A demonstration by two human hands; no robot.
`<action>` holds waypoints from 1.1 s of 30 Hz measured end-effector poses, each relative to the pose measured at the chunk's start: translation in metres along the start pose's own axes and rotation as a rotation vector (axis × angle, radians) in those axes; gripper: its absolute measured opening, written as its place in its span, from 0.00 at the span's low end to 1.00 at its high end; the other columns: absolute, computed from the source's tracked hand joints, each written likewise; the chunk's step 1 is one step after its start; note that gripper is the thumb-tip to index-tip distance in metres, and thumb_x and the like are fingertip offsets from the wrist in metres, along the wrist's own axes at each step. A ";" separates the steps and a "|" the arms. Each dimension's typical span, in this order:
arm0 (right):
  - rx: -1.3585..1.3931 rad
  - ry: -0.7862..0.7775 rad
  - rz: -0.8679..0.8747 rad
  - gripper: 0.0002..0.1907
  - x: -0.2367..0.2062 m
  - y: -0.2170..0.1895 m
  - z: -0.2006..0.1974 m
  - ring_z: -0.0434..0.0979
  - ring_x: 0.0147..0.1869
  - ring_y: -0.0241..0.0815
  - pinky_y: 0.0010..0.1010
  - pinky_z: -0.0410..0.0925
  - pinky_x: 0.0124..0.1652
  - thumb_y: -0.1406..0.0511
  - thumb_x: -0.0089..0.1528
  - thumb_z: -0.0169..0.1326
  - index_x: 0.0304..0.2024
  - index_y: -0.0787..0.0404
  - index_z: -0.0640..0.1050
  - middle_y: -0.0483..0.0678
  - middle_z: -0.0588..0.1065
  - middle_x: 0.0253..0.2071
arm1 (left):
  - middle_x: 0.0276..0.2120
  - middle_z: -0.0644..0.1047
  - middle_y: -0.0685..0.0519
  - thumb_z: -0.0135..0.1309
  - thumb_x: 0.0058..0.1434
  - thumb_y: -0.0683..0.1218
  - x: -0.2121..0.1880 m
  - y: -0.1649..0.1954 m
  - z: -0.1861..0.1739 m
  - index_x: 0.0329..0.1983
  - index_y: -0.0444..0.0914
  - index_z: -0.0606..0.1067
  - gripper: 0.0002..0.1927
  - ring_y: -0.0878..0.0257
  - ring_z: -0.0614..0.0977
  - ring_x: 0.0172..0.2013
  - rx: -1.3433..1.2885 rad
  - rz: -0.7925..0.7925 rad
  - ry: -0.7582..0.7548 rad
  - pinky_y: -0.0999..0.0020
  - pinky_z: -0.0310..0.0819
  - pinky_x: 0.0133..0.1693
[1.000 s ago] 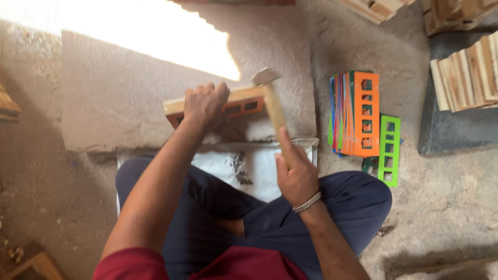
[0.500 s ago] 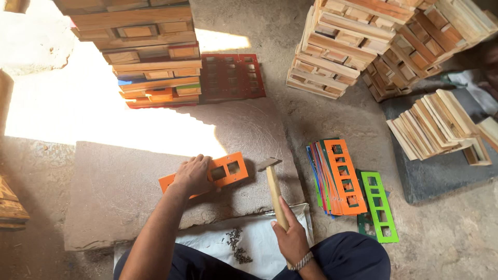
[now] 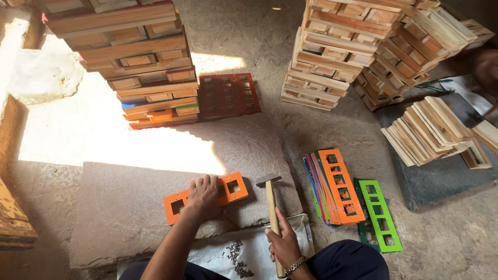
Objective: The person sits on the floor and assembles small wooden frames by inserting nails into pre-drilled holes and hammering them in. They handle red, orange, and green frames, pick up nails, and use a hammer to secure the nails. Completed frames are stacked nearby.
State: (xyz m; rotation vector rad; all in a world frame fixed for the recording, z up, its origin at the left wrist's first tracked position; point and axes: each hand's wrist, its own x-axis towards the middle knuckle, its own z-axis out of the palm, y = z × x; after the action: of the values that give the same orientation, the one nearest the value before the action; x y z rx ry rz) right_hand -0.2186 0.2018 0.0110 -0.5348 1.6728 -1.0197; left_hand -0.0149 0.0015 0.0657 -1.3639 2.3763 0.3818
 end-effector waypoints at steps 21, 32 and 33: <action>0.309 -0.063 0.120 0.40 0.008 0.013 -0.002 0.70 0.21 0.37 0.32 0.65 0.18 0.65 0.63 0.54 0.75 0.44 0.54 0.49 0.73 0.30 | 0.39 0.77 0.45 0.64 0.58 0.53 -0.071 0.091 0.181 0.37 0.39 0.78 0.14 0.47 0.79 0.46 -0.417 0.393 0.030 0.52 0.75 0.47; 0.301 -0.057 0.123 0.41 0.002 0.007 0.000 0.70 0.21 0.36 0.31 0.66 0.17 0.65 0.63 0.55 0.75 0.45 0.54 0.49 0.73 0.30 | 0.36 0.77 0.49 0.64 0.56 0.49 -0.082 0.088 0.172 0.32 0.38 0.76 0.11 0.50 0.80 0.43 -0.573 0.296 0.044 0.56 0.77 0.43; 0.309 -0.061 0.125 0.41 0.001 0.005 0.000 0.70 0.21 0.36 0.31 0.66 0.17 0.65 0.63 0.55 0.75 0.46 0.54 0.49 0.73 0.30 | 0.34 0.77 0.49 0.64 0.55 0.48 -0.083 0.088 0.172 0.32 0.38 0.75 0.11 0.51 0.80 0.43 -0.578 0.340 0.085 0.56 0.78 0.43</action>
State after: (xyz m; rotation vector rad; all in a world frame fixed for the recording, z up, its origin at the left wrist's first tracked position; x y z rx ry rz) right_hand -0.2178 0.2036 0.0059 -0.2524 1.4409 -1.1323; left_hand -0.0217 0.1792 -0.0468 -1.1925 2.6913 1.2032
